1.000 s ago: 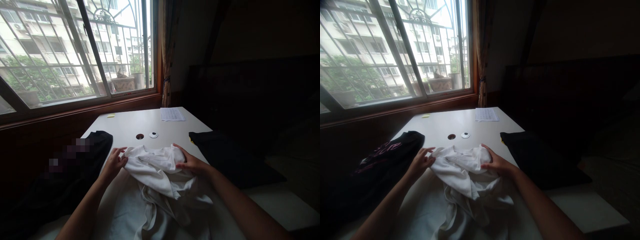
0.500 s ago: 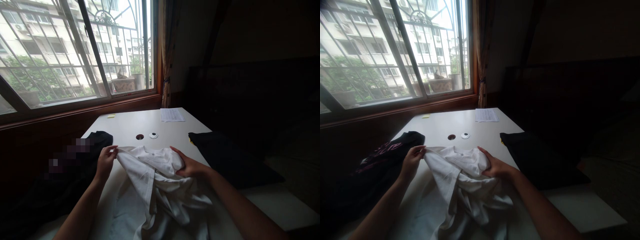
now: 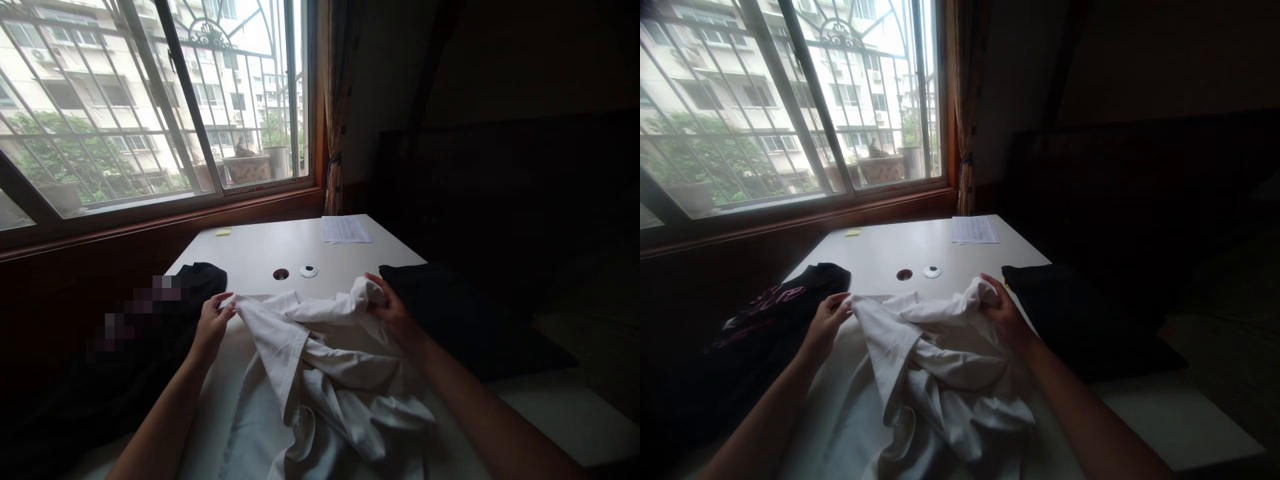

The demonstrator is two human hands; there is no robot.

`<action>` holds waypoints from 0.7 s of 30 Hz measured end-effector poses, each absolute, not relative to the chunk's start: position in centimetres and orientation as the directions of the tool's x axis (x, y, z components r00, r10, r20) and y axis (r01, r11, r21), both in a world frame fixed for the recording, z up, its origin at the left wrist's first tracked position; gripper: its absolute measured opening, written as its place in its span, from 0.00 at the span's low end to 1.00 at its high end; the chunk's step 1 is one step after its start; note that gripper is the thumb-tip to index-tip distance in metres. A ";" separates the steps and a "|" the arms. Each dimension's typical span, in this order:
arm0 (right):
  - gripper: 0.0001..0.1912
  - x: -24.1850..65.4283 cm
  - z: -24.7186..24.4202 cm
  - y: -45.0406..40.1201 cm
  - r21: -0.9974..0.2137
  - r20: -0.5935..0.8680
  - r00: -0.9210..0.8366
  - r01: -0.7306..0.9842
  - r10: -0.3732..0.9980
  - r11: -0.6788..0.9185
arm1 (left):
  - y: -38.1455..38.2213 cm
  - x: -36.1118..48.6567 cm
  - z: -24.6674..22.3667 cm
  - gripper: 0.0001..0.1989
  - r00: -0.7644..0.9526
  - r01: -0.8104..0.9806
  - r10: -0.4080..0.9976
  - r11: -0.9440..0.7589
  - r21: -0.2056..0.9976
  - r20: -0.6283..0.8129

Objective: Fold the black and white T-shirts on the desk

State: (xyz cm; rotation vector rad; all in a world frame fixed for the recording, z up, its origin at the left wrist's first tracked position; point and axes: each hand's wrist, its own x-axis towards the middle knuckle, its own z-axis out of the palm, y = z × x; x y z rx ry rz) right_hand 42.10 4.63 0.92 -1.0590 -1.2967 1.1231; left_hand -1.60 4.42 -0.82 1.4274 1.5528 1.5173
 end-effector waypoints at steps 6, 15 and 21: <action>0.33 42.9 0.3 5.8 -0.965 0.187 0.254 -0.132 0.949 0.225 | 3.2 0.7 -0.1 0.16 0.008 0.590 0.884 -0.382 0.712 0.467; 0.33 42.6 -1.9 6.3 -0.978 0.200 0.179 -0.020 0.963 0.207 | 0.3 5.4 1.9 0.40 0.702 0.605 0.611 -0.783 0.145 0.367; 0.54 41.3 -2.0 5.5 -0.987 0.142 -0.058 0.064 0.988 0.146 | 0.2 6.5 1.3 0.35 0.728 0.601 0.607 -0.789 0.129 0.320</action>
